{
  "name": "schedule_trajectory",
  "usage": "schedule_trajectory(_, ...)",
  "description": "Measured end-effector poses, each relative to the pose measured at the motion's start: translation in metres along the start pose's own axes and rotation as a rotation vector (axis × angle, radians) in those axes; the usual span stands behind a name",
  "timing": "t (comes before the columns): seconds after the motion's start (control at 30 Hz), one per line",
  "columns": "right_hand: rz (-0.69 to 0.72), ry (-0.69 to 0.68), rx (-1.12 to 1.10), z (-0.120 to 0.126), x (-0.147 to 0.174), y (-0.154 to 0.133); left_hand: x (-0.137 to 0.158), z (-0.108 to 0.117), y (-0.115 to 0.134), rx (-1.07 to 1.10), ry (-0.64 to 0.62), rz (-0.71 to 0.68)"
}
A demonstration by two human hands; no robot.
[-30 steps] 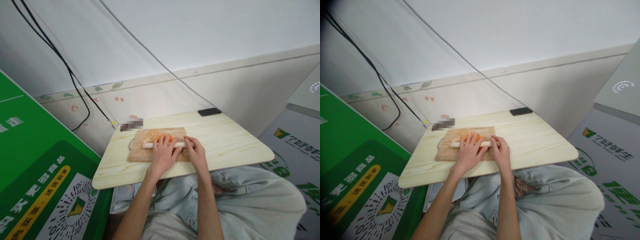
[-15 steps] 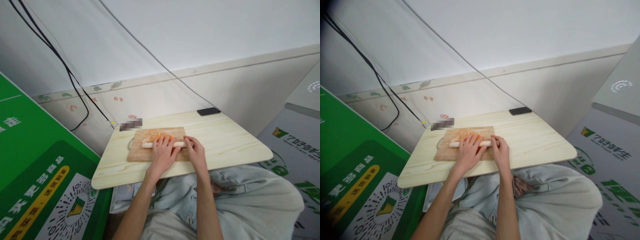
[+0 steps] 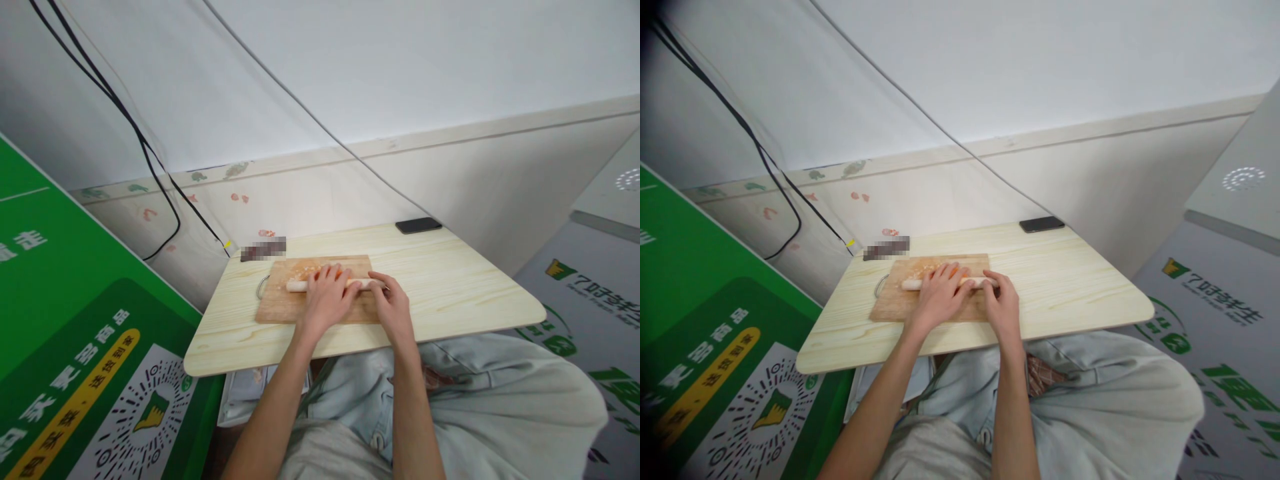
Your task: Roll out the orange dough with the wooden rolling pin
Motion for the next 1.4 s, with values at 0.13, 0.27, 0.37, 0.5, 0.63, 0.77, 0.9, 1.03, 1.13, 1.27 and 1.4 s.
schedule_trajectory(0.13, 0.005, 0.008, 0.001, 0.000, 0.000, 0.001, -0.005, 0.002, 0.000, 0.015, -0.013, 0.002)
schedule_trajectory(0.27, -0.010, 0.022, -0.013, 0.001, 0.001, 0.000, 0.010, 0.000, 0.002, 0.015, 0.013, -0.011)
schedule_trajectory(0.37, -0.009, 0.023, -0.013, 0.001, 0.001, -0.002, 0.029, -0.003, 0.005, -0.006, 0.054, -0.008)
schedule_trajectory(0.5, -0.020, 0.020, -0.056, 0.001, 0.000, -0.002, 0.043, -0.006, 0.007, -0.035, 0.093, -0.011)
schedule_trajectory(0.63, -0.015, 0.024, -0.065, 0.001, 0.000, -0.002, 0.034, -0.005, 0.005, -0.029, 0.101, -0.008)
schedule_trajectory(0.77, -0.033, 0.033, -0.064, 0.001, 0.000, 0.002, 0.015, -0.003, 0.002, -0.010, 0.090, 0.000)
schedule_trajectory(0.9, -0.044, 0.048, -0.068, 0.002, 0.000, 0.006, 0.011, -0.002, 0.002, 0.002, 0.083, -0.004)
schedule_trajectory(1.03, -0.033, 0.052, -0.071, 0.003, 0.000, 0.004, 0.029, -0.005, 0.006, 0.010, 0.100, -0.004)
schedule_trajectory(1.13, -0.027, 0.041, -0.080, 0.004, 0.000, 0.001, 0.044, -0.007, 0.008, 0.011, 0.107, -0.011)
schedule_trajectory(1.27, -0.028, 0.040, -0.087, 0.003, 0.001, 0.001, 0.042, -0.006, 0.007, 0.014, 0.098, -0.010)
schedule_trajectory(1.4, -0.058, 0.047, -0.108, 0.002, 0.001, 0.009, 0.021, -0.002, 0.002, 0.025, 0.069, -0.004)
Point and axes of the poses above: each hand's wrist, its own x-axis away from the middle knuckle, its own z-axis out of the back of the hand, y = z × x, the point moved 7 cm from there along -x, towards the middle knuckle, and after that the axes turned 11 degrees about -x, right-handed, at the moved point
